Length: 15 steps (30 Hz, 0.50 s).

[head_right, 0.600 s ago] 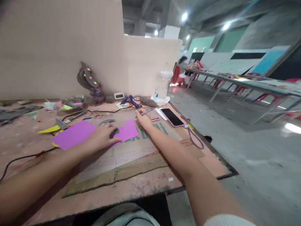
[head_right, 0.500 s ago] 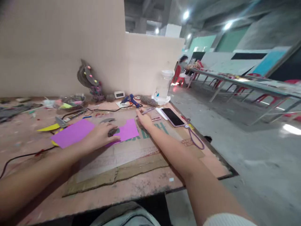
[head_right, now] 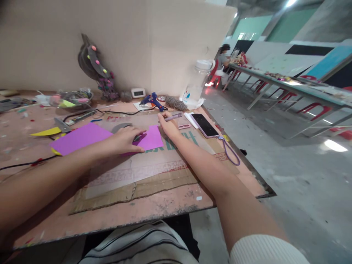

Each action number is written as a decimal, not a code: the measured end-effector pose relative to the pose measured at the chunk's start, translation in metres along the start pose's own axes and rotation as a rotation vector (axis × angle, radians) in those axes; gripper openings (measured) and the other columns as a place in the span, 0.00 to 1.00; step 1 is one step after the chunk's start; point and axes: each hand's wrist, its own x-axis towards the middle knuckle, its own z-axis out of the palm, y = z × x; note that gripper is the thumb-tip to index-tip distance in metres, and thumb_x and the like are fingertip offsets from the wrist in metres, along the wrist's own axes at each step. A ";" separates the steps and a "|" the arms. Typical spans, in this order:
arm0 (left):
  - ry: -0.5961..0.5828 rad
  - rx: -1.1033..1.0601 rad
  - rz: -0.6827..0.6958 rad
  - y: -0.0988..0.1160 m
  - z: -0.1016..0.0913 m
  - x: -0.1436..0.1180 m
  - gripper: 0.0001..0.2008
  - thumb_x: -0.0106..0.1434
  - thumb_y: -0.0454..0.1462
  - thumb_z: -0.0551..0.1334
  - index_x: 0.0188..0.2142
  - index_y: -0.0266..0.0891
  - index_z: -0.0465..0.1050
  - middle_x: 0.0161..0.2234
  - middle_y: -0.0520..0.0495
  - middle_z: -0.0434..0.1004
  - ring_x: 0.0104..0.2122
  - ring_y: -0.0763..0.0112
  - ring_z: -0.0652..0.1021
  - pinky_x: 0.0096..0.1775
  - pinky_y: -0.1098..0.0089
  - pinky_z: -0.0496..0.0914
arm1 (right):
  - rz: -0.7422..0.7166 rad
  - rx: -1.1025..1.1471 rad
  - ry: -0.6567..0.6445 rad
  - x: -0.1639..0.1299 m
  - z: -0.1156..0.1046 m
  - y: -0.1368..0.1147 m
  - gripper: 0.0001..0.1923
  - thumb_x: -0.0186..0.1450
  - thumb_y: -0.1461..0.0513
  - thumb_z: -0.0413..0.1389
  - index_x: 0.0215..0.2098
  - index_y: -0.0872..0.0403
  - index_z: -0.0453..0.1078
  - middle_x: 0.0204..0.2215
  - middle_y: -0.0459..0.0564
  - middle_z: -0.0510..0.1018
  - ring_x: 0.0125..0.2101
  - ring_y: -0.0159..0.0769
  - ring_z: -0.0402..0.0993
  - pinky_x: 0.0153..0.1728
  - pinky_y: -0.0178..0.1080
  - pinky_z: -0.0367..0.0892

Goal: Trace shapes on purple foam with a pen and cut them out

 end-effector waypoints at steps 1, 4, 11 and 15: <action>-0.003 -0.003 -0.003 -0.001 0.000 0.001 0.40 0.54 0.53 0.67 0.61 0.39 0.64 0.55 0.36 0.73 0.54 0.47 0.72 0.53 0.56 0.65 | -0.014 -0.003 0.004 0.000 0.001 0.001 0.17 0.68 0.49 0.49 0.27 0.50 0.60 0.16 0.39 0.66 0.21 0.34 0.66 0.29 0.36 0.60; -0.004 -0.012 -0.017 -0.003 0.000 0.002 0.43 0.52 0.54 0.68 0.62 0.38 0.62 0.56 0.34 0.71 0.54 0.45 0.71 0.53 0.54 0.65 | -0.071 -0.014 0.013 0.001 0.002 0.004 0.13 0.67 0.51 0.50 0.30 0.51 0.62 0.21 0.41 0.69 0.24 0.34 0.67 0.30 0.35 0.62; -0.037 -0.078 -0.006 -0.006 0.001 0.001 0.40 0.50 0.52 0.69 0.59 0.39 0.66 0.54 0.36 0.72 0.54 0.46 0.71 0.53 0.55 0.65 | -0.241 -0.140 0.025 0.007 -0.005 0.013 0.10 0.63 0.65 0.54 0.43 0.55 0.70 0.39 0.52 0.74 0.39 0.39 0.71 0.45 0.41 0.65; -0.064 -0.115 -0.008 -0.007 0.001 0.002 0.38 0.48 0.52 0.70 0.56 0.40 0.69 0.49 0.38 0.75 0.51 0.47 0.73 0.51 0.56 0.67 | -0.285 -0.258 0.042 0.012 -0.009 0.014 0.06 0.66 0.63 0.55 0.37 0.55 0.74 0.38 0.54 0.72 0.41 0.44 0.69 0.46 0.45 0.63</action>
